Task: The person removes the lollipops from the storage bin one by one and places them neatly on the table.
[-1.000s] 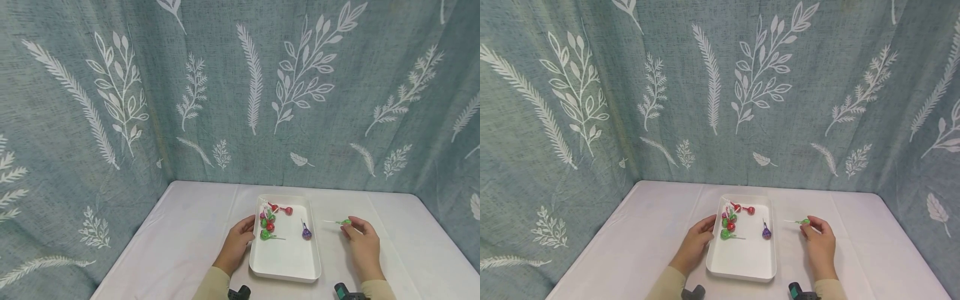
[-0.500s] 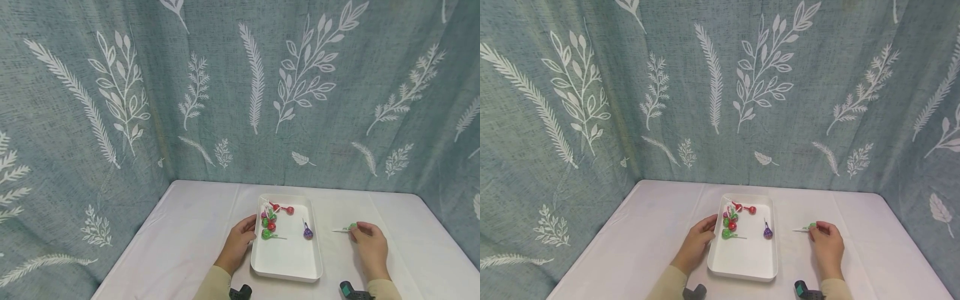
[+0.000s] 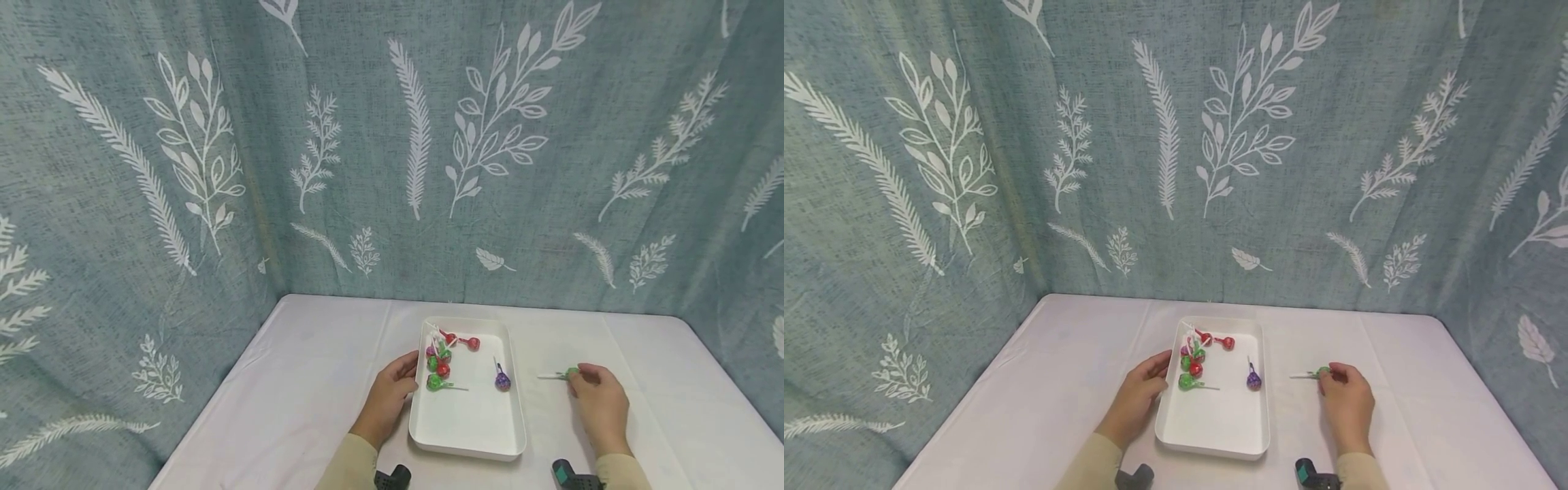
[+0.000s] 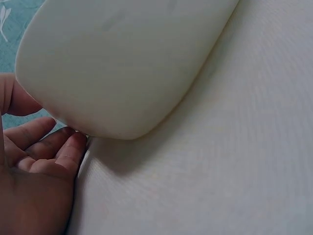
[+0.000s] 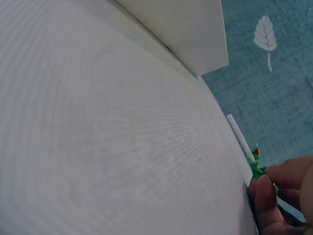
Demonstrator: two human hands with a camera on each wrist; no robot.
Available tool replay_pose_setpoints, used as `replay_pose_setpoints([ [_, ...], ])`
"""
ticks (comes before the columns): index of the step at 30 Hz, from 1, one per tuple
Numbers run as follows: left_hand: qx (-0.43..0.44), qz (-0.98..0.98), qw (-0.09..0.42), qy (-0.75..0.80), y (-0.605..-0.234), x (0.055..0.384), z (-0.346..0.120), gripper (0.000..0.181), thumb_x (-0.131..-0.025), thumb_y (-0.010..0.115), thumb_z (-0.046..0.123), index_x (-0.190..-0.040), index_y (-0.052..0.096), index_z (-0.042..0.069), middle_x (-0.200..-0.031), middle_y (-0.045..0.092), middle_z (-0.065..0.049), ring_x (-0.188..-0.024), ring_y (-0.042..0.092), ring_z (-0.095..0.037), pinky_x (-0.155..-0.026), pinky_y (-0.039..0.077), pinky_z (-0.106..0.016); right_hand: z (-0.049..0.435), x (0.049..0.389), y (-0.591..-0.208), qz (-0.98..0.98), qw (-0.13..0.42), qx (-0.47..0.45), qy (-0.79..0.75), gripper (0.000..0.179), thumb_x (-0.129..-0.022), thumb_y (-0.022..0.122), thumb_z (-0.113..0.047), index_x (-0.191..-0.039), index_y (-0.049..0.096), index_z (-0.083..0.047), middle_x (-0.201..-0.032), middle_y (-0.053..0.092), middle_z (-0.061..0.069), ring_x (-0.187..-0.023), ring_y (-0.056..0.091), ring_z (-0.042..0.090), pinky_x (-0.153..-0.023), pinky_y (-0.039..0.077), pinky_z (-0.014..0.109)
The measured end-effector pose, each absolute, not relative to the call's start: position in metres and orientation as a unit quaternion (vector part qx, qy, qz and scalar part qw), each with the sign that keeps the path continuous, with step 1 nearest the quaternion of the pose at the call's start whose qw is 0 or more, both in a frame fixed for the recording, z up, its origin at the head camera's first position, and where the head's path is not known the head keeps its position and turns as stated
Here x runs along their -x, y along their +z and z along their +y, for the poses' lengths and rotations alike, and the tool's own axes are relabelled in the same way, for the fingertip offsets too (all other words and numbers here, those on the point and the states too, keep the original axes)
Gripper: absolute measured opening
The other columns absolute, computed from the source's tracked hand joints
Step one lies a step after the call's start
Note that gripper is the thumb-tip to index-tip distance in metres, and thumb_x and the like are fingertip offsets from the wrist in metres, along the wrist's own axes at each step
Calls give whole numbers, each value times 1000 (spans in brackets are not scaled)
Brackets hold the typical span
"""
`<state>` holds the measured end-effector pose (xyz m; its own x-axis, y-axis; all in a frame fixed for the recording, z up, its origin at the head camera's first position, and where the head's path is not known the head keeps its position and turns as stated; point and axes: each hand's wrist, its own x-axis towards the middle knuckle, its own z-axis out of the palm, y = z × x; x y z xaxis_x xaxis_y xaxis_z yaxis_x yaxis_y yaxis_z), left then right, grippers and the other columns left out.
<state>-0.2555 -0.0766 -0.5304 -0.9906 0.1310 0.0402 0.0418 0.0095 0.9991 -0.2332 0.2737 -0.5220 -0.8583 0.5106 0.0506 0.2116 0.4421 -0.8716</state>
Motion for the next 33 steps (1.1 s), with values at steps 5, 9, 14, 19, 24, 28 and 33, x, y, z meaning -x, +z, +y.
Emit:
replay_pose_setpoints([
  [5, -62, 713, 32, 698, -532, 256, -77, 68, -90, 57, 0, -158, 51, -3, -160, 54, -18, -148, 51, -36, -119, 43, -50, 273, 234, -522, -829, 154, 216, 492, 45, -112, 56, -20, -146, 54, 9, -140, 59, 32, -119, 68, 44, -102, 57, 57],
  [9, -61, 717, 30, 694, -534, 258, -77, 68, -90, 57, 0, -158, 52, -2, -159, 55, -17, -147, 52, -35, -119, 44, -50, 274, 234, -523, -827, 155, 218, 495, 45, -112, 56, -20, -147, 54, 8, -142, 57, 32, -122, 67, 43, -100, 59, 50],
  [14, -60, 715, 30, 696, -536, 260, -77, 68, -90, 57, 0, -158, 52, -2, -159, 55, -17, -147, 52, -35, -119, 44, -50, 275, 232, -522, -820, 159, 213, 506, 43, -112, 55, -19, -146, 54, 8, -144, 54, 32, -125, 66, 44, -82, 60, 18],
  [19, -61, 708, 29, 703, -537, 259, -77, 69, -89, 58, 0, -158, 52, -3, -159, 55, -18, -147, 52, -36, -119, 43, -50, 273, 229, -521, -809, 167, 214, 521, 41, -113, 53, -18, -145, 54, 8, -143, 54, 31, -124, 66, 43, -74, 53, 5],
  [24, -60, 704, 27, 707, -536, 258, -77, 69, -89, 58, -1, -158, 52, -4, -159, 54, -19, -147, 51, -36, -119, 43, -50, 272, 229, -519, -800, 172, 210, 535, 39, -114, 52, -18, -144, 55, 7, -142, 55, 28, -123, 66, 39, -76, 53, 6],
  [28, -58, 705, 27, 706, -535, 258, -77, 68, -90, 59, -1, -158, 52, -3, -159, 55, -18, -147, 51, -36, -119, 43, -50, 272, 229, -518, -797, 176, 208, 539, 39, -114, 51, -19, -144, 56, 6, -141, 56, 25, -117, 67, 33, -77, 55, 8],
  [33, -60, 707, 25, 704, -535, 257, -77, 68, -90, 58, -1, -157, 52, -3, -159, 55, -19, -147, 51, -37, -119, 43, -52, 272, 229, -517, -793, 180, 210, 543, 41, -114, 51, -21, -146, 56, 4, -140, 57, 22, -108, 66, 22, -76, 55, 9],
])
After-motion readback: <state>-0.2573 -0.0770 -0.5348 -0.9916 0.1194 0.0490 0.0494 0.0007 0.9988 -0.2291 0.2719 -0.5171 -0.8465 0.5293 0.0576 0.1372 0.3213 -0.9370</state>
